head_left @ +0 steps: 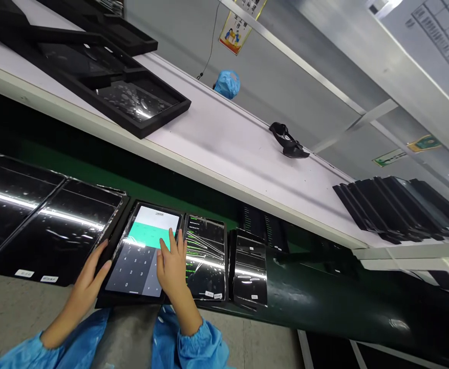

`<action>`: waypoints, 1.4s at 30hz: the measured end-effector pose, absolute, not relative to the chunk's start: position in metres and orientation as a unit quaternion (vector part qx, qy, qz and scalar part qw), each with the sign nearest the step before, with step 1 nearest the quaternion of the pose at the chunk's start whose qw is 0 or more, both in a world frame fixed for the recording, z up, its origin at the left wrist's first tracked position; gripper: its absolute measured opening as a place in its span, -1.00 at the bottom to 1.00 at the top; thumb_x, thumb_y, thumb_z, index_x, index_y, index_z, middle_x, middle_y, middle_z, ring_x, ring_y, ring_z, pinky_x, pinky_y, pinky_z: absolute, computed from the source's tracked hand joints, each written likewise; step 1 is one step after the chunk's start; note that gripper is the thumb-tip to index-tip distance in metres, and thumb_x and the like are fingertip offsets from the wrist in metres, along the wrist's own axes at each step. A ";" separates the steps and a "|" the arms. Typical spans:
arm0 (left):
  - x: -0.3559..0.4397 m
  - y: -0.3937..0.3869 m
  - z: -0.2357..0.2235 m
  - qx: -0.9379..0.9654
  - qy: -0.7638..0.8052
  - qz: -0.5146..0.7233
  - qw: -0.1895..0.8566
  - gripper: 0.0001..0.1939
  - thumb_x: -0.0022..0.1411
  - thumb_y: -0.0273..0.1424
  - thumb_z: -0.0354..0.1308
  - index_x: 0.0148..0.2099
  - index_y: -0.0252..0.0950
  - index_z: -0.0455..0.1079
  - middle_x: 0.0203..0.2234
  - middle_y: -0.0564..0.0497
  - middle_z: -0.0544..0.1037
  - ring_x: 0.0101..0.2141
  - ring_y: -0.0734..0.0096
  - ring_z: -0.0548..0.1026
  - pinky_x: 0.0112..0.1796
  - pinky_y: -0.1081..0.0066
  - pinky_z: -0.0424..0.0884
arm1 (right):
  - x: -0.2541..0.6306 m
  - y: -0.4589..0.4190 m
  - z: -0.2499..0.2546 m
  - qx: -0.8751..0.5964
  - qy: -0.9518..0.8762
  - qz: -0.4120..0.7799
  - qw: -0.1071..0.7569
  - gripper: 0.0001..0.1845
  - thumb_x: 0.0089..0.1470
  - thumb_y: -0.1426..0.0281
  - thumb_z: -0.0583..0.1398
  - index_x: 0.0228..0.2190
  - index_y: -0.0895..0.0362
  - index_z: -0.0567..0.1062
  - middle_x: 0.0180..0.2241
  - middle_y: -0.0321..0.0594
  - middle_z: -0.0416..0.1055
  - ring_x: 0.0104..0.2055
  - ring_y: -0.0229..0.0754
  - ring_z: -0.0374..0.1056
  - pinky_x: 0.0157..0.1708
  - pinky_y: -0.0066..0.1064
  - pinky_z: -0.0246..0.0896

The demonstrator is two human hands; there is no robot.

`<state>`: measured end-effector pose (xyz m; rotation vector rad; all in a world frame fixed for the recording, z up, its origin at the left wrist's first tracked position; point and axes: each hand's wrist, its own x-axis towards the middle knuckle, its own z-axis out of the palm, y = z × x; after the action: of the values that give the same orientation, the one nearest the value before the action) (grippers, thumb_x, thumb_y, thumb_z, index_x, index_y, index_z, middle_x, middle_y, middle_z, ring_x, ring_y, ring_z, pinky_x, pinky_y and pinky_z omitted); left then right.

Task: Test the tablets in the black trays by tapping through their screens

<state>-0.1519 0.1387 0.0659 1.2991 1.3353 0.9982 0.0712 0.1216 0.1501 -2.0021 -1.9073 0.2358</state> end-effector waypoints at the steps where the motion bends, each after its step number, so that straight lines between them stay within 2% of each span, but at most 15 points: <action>1: -0.151 0.129 0.060 0.522 0.540 0.412 0.515 -0.34 0.29 -0.06 0.03 0.38 -0.01 0.04 0.35 0.04 0.12 0.34 0.14 0.06 0.34 0.06 -0.07 | 0.072 0.125 0.147 -0.714 -0.676 0.081 0.162 -0.58 0.30 0.39 0.00 0.12 0.08 0.44 0.38 -0.15 -0.01 0.44 0.21 -0.33 0.30 0.31 -0.21; 4: -0.148 0.109 0.052 0.493 0.509 0.402 0.579 -0.33 0.29 -0.07 0.04 0.39 0.07 0.00 0.38 0.11 0.04 0.36 0.14 -0.02 0.35 0.05 -0.11 | 0.075 0.128 0.143 -0.730 -0.666 0.076 0.131 -0.58 0.30 0.39 0.00 0.10 0.05 0.46 0.39 -0.18 -0.05 0.44 0.24 -0.35 0.28 0.37 -0.26; 8: -0.146 0.104 0.057 0.458 0.501 0.398 0.617 -0.36 0.27 -0.05 0.06 0.36 0.11 0.07 0.37 0.16 0.08 0.36 0.15 -0.02 0.34 0.03 -0.10 | 0.080 0.124 0.143 -0.763 -0.631 0.062 0.125 -0.55 0.29 0.46 -0.04 0.09 0.12 0.47 0.37 -0.15 0.00 0.44 0.22 -0.34 0.28 0.37 -0.28; 12: -0.147 0.118 0.062 0.437 0.513 0.402 0.620 -0.37 0.23 -0.03 0.11 0.31 0.03 0.16 0.32 0.05 0.19 0.33 0.08 0.09 0.32 -0.01 0.01 | 0.078 0.123 0.139 -0.760 -0.636 0.052 0.125 -0.56 0.30 0.44 -0.03 0.09 0.08 0.48 0.38 -0.16 -0.03 0.44 0.23 -0.35 0.28 0.38 -0.31; 17: -0.139 0.158 0.060 0.459 0.535 0.402 0.584 -0.27 0.16 0.01 0.17 0.30 -0.12 0.14 0.28 -0.13 0.24 0.25 0.01 0.24 0.25 -0.03 0.16 | 0.069 0.126 0.133 -0.736 -0.661 0.045 0.137 -0.56 0.29 0.39 0.04 0.15 -0.09 0.41 0.40 -0.21 -0.12 0.44 0.24 -0.38 0.27 0.37 -0.27; 24: -0.126 0.190 0.066 0.560 0.556 0.339 0.512 -0.18 0.18 0.00 0.13 0.38 -0.19 0.00 0.19 -0.25 0.31 0.19 -0.03 0.29 0.15 -0.04 0.26 | 0.072 0.126 0.132 -0.776 -0.610 0.029 0.157 -0.57 0.27 0.48 -0.03 0.03 0.12 0.51 0.34 -0.12 0.09 0.43 0.20 -0.28 0.28 0.35 -0.30; 30: -0.113 0.190 0.080 0.654 0.585 0.276 0.393 0.00 0.13 0.06 0.15 0.43 -0.28 -0.14 0.16 -0.31 0.27 0.21 -0.19 0.22 0.12 -0.11 0.25 | 0.065 0.117 0.126 -0.766 -0.610 -0.010 0.201 -0.54 0.28 0.43 -0.01 0.16 0.12 0.39 0.37 -0.05 -0.02 0.44 0.20 -0.38 0.27 0.29 -0.24; 33: -0.113 0.190 0.075 0.651 0.580 0.293 0.393 -0.06 0.18 0.04 0.10 0.43 -0.30 -0.13 0.15 -0.30 0.27 0.20 -0.15 0.24 0.13 -0.07 0.25 | 0.066 0.113 0.123 -0.771 -0.603 -0.004 0.203 -0.54 0.29 0.40 -0.01 0.16 0.14 0.38 0.37 -0.03 -0.01 0.44 0.20 -0.36 0.28 0.29 -0.26; 38: -0.123 0.192 0.065 0.635 0.552 0.324 0.433 -0.22 0.26 0.00 0.03 0.40 -0.22 -0.01 0.20 -0.23 0.26 0.19 -0.03 0.28 0.14 0.01 0.27 | 0.071 0.110 0.121 -0.782 -0.588 0.011 0.206 -0.54 0.32 0.34 -0.04 0.16 0.15 0.38 0.36 -0.03 -0.01 0.44 0.19 -0.37 0.28 0.29 -0.25; 42: -0.130 0.194 0.065 0.557 0.562 0.368 0.488 -0.26 0.25 0.05 0.02 0.33 -0.24 0.13 0.10 -0.20 0.38 0.13 0.04 0.36 0.13 0.06 0.31 | 0.069 0.114 0.120 -0.784 -0.594 0.020 0.179 -0.55 0.31 0.33 0.00 0.17 0.11 0.38 0.37 -0.03 -0.03 0.44 0.22 -0.38 0.27 0.31 -0.25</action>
<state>-0.1295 0.1944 0.0646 1.3541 1.3661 0.8953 0.0693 0.1138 0.1204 -2.2174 -1.6794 0.0558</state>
